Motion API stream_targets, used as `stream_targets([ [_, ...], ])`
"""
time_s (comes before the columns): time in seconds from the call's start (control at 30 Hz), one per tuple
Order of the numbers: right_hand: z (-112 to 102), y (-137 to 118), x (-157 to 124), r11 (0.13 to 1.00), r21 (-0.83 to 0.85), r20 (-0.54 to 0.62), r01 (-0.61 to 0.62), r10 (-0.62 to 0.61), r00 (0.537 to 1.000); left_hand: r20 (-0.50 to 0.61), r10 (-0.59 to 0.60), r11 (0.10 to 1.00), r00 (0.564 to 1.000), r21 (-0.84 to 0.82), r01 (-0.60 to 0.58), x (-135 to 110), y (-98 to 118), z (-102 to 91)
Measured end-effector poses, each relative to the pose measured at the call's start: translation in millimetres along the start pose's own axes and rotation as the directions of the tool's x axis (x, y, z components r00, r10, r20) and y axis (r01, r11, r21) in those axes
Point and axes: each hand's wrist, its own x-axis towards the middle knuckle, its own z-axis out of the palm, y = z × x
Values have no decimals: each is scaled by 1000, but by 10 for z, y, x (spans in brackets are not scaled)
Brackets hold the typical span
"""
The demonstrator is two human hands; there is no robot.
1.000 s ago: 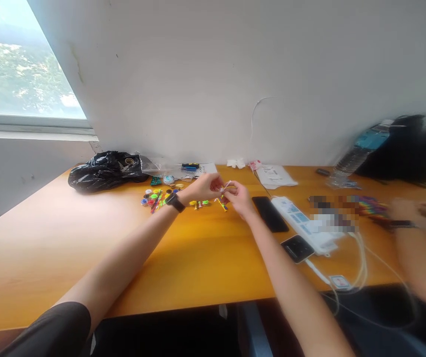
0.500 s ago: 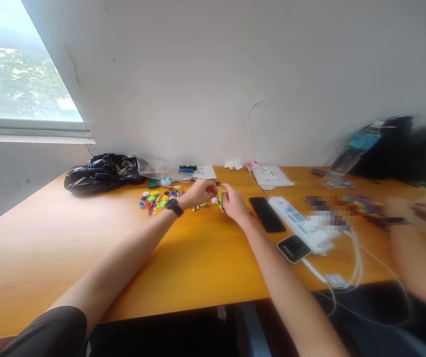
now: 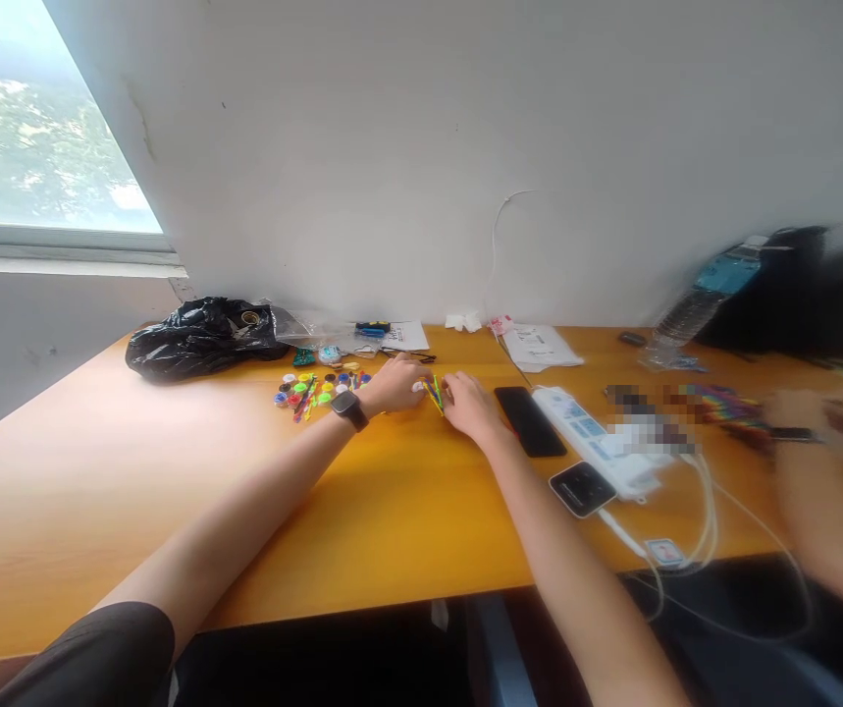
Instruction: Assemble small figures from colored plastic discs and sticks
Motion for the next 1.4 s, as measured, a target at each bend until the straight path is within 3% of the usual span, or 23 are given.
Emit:
stream_targets([
  [0.13,6,-89,-15,999,8,55,34,-34,998,78,-57,996,995,72,52,-31,30,16],
  [0.43,-9,1,-7,999,23,96,-23,20,995,-58,-48,997,997,-69,44,25,-17,75],
  [0.73,13,122,3,999,-28,66,-39,41,997,11,-19,997,1000,-68,20,17,72,125],
  [0.87,-41,158,24,1000,9,35,-27,27,999,60,-26,999,998,-31,28,5,120,61],
  [1.0,-159,268,51,996,4,-33,-86,86,996,124,1,1000,992,-9,0,9,88,-66],
  [1.07,-233,357,57,991,3,-37,-131,131,991,103,28,1000,994,-5,-28,20,43,-144],
  [1.2,-392,517,42,974,67,72,-215,210,975,18,110,994,994,-22,-110,30,-9,-240],
  [1.3,-501,567,2,966,86,188,-243,223,956,75,149,987,986,-74,-143,12,21,-196],
  [1.4,-584,580,-47,953,66,289,-297,267,920,150,120,990,981,-95,-106,-7,31,-111],
])
